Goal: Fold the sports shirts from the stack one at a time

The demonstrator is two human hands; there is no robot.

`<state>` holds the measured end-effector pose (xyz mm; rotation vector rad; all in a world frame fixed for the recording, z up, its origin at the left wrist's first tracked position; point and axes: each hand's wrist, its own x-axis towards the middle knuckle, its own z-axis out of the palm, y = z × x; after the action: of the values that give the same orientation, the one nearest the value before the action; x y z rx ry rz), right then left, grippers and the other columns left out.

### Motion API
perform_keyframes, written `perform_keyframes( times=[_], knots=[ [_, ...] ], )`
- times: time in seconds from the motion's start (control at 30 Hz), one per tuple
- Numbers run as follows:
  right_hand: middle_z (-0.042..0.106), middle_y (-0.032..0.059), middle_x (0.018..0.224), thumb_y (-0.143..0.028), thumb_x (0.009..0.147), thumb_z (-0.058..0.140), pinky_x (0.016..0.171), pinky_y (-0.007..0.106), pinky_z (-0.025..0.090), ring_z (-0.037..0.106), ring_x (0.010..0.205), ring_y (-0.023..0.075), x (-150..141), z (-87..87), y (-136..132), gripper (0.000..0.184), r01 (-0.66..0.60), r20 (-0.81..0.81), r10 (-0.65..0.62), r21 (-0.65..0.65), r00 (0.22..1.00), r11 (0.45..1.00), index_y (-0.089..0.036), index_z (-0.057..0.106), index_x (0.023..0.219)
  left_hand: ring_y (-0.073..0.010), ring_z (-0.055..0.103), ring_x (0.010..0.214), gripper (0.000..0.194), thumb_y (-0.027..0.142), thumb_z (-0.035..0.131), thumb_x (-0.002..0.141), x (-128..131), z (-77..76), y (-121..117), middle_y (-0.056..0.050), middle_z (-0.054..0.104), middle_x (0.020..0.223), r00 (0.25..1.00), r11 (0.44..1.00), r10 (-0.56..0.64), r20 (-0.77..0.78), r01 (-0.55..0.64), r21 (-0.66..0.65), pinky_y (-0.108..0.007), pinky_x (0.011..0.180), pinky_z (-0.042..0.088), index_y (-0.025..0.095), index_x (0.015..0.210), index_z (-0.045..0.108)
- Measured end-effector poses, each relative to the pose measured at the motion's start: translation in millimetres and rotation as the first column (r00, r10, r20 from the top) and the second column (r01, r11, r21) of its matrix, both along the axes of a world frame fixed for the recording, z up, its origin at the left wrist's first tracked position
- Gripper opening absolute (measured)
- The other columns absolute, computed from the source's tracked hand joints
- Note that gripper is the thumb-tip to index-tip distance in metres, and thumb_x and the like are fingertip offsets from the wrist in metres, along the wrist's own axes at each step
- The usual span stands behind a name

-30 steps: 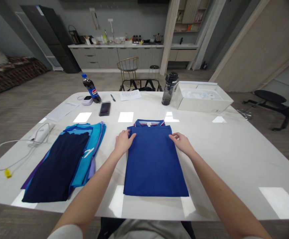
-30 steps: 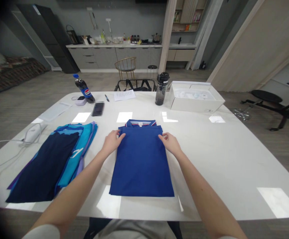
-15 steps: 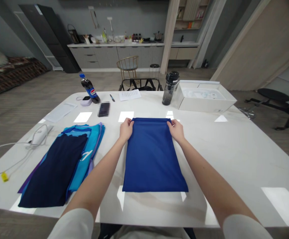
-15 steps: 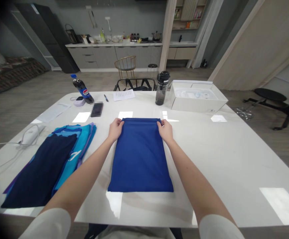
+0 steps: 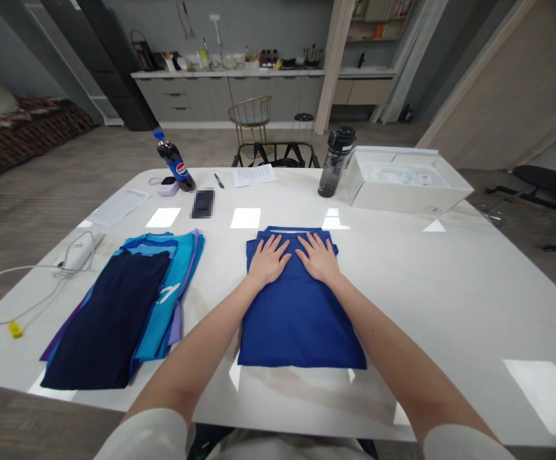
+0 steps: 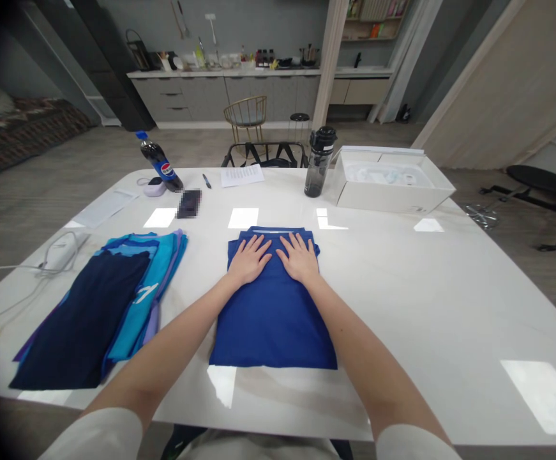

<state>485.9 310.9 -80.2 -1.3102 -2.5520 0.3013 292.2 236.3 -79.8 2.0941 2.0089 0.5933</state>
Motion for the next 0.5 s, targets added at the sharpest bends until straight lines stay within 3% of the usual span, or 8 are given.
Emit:
perform_keyframes(
  times=[0.17,0.27,0.37,0.5],
  knots=[
    [0.031,0.0149,0.166,-0.050,0.106,0.033,0.122,0.065,0.012,0.025,0.154,0.0346,16.3,10.8,-13.4,0.062,0.087,0.022,-0.088,0.010,0.996,0.996,-0.018,0.040,0.158,-0.0319,0.027,0.155,0.055,0.044,0.042,0.102,4.9,10.6,-25.7,-0.011,0.034,0.165,0.999,0.999,0.026,-0.036,-0.025,0.034,-0.056,0.127,0.016,0.024,0.154,0.046],
    [0.032,0.0148,0.165,-0.042,0.108,0.025,0.123,0.062,0.015,0.025,0.155,0.0307,12.8,17.9,-51.5,0.058,0.000,-0.007,-0.001,-0.014,1.000,1.000,-0.017,0.039,0.159,-0.0285,0.029,0.154,0.055,0.037,0.035,0.105,28.9,15.6,-57.0,-0.012,0.035,0.165,0.993,0.999,-0.040,-0.107,0.042,0.023,-0.051,0.127,0.019,0.019,0.156,0.042],
    [0.033,0.0089,0.166,-0.044,0.108,0.023,0.125,0.057,0.016,0.027,0.154,0.0271,19.6,16.2,-92.1,0.058,-0.111,0.002,0.111,-0.051,0.994,0.993,-0.023,0.038,0.159,-0.0255,0.031,0.154,0.054,0.038,0.032,0.106,45.8,14.7,-92.9,-0.008,0.037,0.164,0.985,0.997,-0.075,-0.154,0.075,-0.006,-0.050,0.128,0.021,0.021,0.156,0.041],
    [0.030,0.0049,0.167,-0.048,0.108,0.027,0.126,0.055,0.016,0.024,0.155,0.0267,55.1,9.6,-123.1,0.057,-0.082,0.082,0.084,-0.018,0.993,0.996,-0.028,0.035,0.161,-0.0250,0.031,0.154,0.055,0.045,0.037,0.105,42.4,14.9,-139.5,-0.004,0.037,0.165,0.977,0.997,-0.076,-0.199,0.076,-0.008,-0.050,0.127,0.024,0.029,0.158,0.039]
  ],
)
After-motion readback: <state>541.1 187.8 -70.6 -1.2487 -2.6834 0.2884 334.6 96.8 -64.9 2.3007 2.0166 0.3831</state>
